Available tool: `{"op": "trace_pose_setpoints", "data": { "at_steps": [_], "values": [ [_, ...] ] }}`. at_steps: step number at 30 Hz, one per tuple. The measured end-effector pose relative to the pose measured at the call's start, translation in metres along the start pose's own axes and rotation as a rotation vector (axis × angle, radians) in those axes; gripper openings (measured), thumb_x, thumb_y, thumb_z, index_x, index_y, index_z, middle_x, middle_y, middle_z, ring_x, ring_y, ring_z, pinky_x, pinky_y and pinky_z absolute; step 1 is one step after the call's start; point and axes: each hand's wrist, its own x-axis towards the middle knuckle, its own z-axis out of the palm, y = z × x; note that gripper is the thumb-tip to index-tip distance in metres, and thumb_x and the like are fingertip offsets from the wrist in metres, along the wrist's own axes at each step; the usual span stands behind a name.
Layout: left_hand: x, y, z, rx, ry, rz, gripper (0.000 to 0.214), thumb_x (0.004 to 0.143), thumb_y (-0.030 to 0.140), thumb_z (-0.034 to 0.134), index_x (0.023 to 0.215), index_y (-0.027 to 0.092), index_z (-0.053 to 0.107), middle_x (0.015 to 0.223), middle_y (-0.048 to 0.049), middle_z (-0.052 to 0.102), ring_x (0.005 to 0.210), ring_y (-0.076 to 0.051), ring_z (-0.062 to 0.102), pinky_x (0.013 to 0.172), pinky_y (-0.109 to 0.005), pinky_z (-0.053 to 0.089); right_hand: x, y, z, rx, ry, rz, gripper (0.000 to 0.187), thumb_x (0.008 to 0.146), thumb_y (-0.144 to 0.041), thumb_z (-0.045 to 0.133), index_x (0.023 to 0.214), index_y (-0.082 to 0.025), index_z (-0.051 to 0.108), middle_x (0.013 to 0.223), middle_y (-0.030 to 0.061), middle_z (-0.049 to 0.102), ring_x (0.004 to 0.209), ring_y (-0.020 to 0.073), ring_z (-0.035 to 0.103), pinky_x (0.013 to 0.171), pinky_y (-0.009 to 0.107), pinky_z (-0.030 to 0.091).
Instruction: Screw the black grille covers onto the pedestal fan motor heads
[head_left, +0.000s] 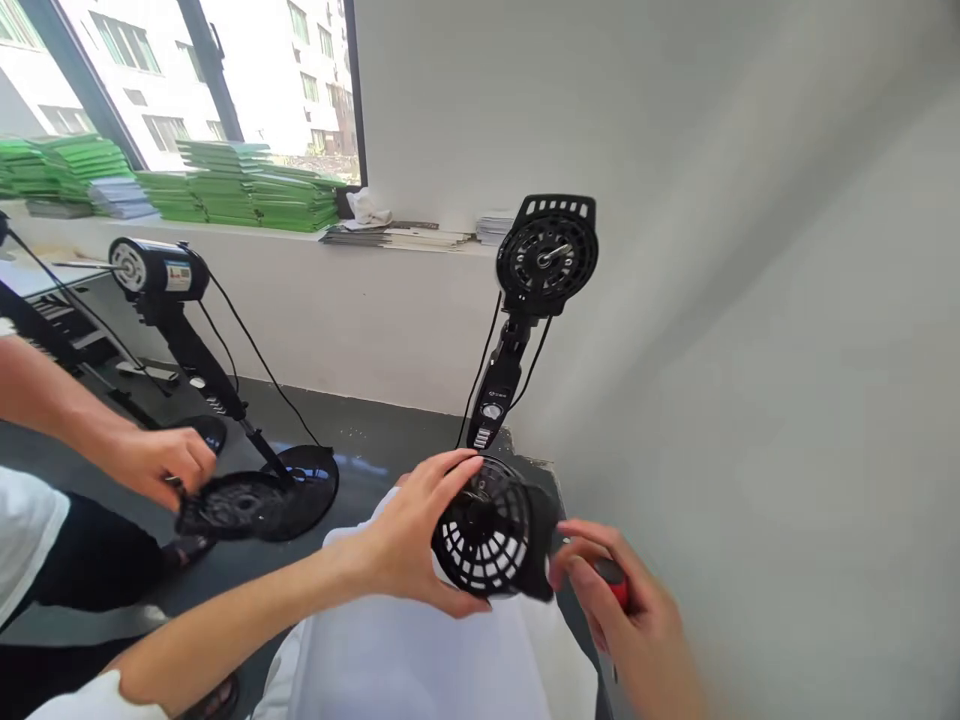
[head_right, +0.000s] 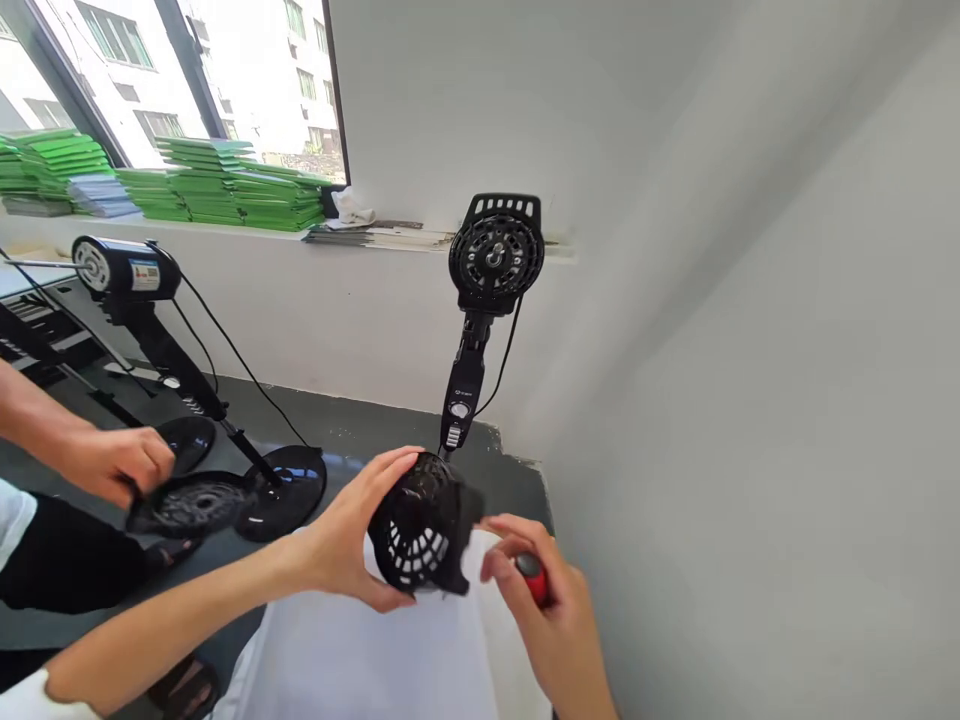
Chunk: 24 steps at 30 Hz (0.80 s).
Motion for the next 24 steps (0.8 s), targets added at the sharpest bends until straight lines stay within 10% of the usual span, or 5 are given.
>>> {"op": "trace_pose_setpoints", "data": {
  "at_steps": [4,9,14,19,24],
  "values": [
    [0.034,0.022,-0.017,0.415,-0.060,0.385,0.119,0.070,0.052,0.088,0.166,0.031,0.020,0.167,-0.0186,0.034,0.153,-0.043,0.033,0.129,-0.064,0.018,0.008,-0.032,-0.003,0.049,0.000,0.031,0.053,0.077,-0.069,0.071,0.106,-0.025,0.070,0.049,-0.0081,0.037,0.044,0.0071,0.021,0.042,0.023,0.017],
    [0.062,0.036,-0.040,0.464,-0.150,0.425,0.122,0.069,0.055,0.090,0.165,0.036,0.018,0.171,-0.0144,0.028,0.156,-0.042,0.028,0.131,-0.063,0.013,0.022,-0.036,-0.014,0.192,-0.113,0.185,0.056,0.075,-0.069,0.075,0.106,-0.023,0.063,0.038,-0.0123,0.030,0.036,0.0046,0.015,0.040,0.020,0.010],
    [0.073,0.018,-0.029,0.024,0.176,0.267,0.135,0.058,0.062,0.094,0.165,0.039,0.016,0.172,-0.0150,0.026,0.156,-0.043,0.028,0.128,-0.063,0.023,0.025,-0.020,-0.006,0.487,-0.040,0.231,0.051,0.077,-0.068,0.074,0.099,-0.026,0.054,0.033,-0.0125,0.034,0.029,0.0043,0.013,0.037,0.017,0.011],
    [0.073,0.012,-0.007,-0.705,0.129,-0.071,0.117,0.081,0.055,0.083,0.167,0.029,0.009,0.129,-0.0174,0.072,0.118,-0.032,0.070,0.109,-0.054,0.051,0.026,-0.011,0.011,0.497,-0.016,0.222,0.055,0.075,-0.070,0.075,0.089,-0.025,0.048,0.031,-0.0121,0.035,0.030,0.0042,0.014,0.038,0.017,0.015],
    [0.080,0.027,-0.014,-0.813,0.241,-0.114,0.100,0.084,0.045,0.081,0.165,0.028,0.024,0.110,-0.0084,0.077,0.095,-0.021,0.071,0.090,-0.037,0.059,0.034,-0.007,0.013,0.319,-0.089,0.140,0.050,0.082,-0.070,0.069,0.097,-0.024,0.055,0.035,-0.0107,0.038,0.033,0.0070,0.023,0.040,0.021,0.018]
  ]
}}
